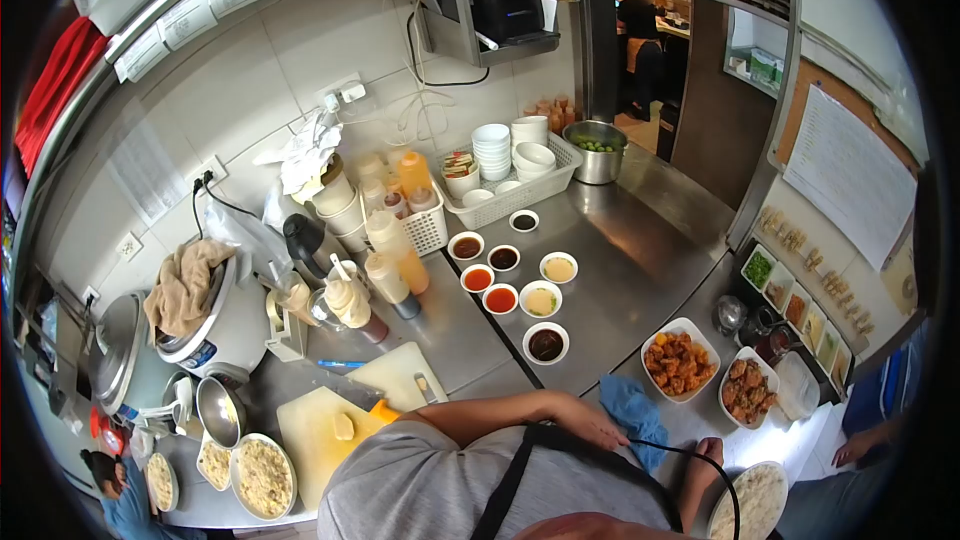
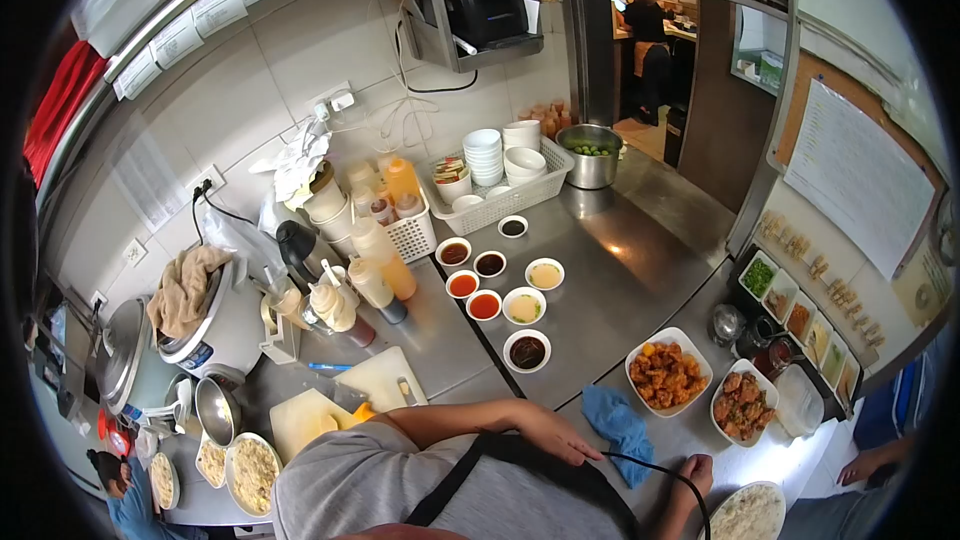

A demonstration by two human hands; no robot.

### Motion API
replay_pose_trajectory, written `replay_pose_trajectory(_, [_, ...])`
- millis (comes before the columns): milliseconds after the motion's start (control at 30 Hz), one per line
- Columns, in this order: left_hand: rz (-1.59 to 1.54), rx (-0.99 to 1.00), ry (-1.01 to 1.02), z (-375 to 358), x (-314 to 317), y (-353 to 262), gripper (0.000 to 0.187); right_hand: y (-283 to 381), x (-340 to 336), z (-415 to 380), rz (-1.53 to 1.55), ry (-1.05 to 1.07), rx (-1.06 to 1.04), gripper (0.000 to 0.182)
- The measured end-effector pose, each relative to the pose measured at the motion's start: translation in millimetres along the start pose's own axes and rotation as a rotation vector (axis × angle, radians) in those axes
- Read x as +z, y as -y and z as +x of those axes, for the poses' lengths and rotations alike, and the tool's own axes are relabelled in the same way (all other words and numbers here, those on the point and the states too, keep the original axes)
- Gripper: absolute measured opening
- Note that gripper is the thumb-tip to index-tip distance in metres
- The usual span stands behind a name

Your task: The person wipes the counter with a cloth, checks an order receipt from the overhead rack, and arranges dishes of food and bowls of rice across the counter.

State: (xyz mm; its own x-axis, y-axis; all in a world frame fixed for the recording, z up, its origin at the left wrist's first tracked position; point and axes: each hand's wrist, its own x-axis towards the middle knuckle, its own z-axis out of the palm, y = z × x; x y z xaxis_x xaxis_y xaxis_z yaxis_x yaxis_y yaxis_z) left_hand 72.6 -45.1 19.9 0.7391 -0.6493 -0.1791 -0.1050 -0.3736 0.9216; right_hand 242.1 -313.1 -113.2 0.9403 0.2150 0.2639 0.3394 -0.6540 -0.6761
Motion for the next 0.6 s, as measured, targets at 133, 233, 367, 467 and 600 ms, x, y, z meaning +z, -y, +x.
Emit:
replay_pose_trajectory(133, [-0.026,0.012,0.020,-3.4,-2.1,-4.8,0.048,0.2,0.6,-0.1,0.037,0.016,0.024,0.012])
replay_pose_trajectory(233, [-0.129,0.014,0.046,-7.9,-7.2,-6.5,0.047,-5.2,3.1,2.3,0.024,0.024,0.050,0.012])
replay_pose_trajectory(367, [-0.313,-0.030,0.031,-18.4,-17.0,-10.7,0.047,-10.4,5.7,1.1,0.041,0.013,0.016,0.011])
replay_pose_trajectory(467, [-0.346,-0.079,0.054,-19.9,-17.4,-7.2,0.047,-0.3,1.7,1.7,0.010,0.018,0.022,0.011])
replay_pose_trajectory(600, [-0.337,-0.042,0.070,-12.4,-6.3,-14.8,0.048,-4.2,3.5,3.2,-0.012,0.043,0.028,0.011])
